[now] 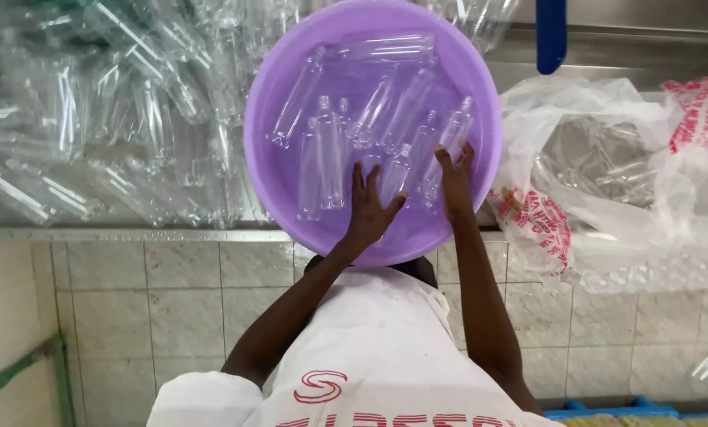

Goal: Rinsing clear plastic bottles in a basin of water and placing them into a large plastic bag for collection.

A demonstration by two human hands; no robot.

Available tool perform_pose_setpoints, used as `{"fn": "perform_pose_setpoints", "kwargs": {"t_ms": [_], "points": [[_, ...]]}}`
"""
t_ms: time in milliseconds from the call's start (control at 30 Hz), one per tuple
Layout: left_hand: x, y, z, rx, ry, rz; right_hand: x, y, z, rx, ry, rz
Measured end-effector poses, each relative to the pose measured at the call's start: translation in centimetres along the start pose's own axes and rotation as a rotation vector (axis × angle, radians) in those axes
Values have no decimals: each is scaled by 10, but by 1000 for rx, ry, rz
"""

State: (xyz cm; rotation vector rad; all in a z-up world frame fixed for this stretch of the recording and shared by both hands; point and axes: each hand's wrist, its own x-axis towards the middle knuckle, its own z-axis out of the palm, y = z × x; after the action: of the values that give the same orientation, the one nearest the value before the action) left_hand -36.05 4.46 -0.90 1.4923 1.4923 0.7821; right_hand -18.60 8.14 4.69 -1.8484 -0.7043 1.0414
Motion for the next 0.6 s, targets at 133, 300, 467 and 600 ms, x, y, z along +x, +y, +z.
{"fn": "perform_pose_setpoints", "kwargs": {"t_ms": [133, 300, 467, 600], "points": [[12, -10, 2, -114, -66, -87, 2, -15, -11, 167, -174, 198], [31, -32, 13, -341, -44, -229, 23, 6, -20, 219, -267, 238], [46, -34, 19, -576, -41, -363, 36, 9, -12, 32, -325, 329], [50, -36, 32, -266, -103, -494, 26, -29, 6, -207, -261, 286]]}}
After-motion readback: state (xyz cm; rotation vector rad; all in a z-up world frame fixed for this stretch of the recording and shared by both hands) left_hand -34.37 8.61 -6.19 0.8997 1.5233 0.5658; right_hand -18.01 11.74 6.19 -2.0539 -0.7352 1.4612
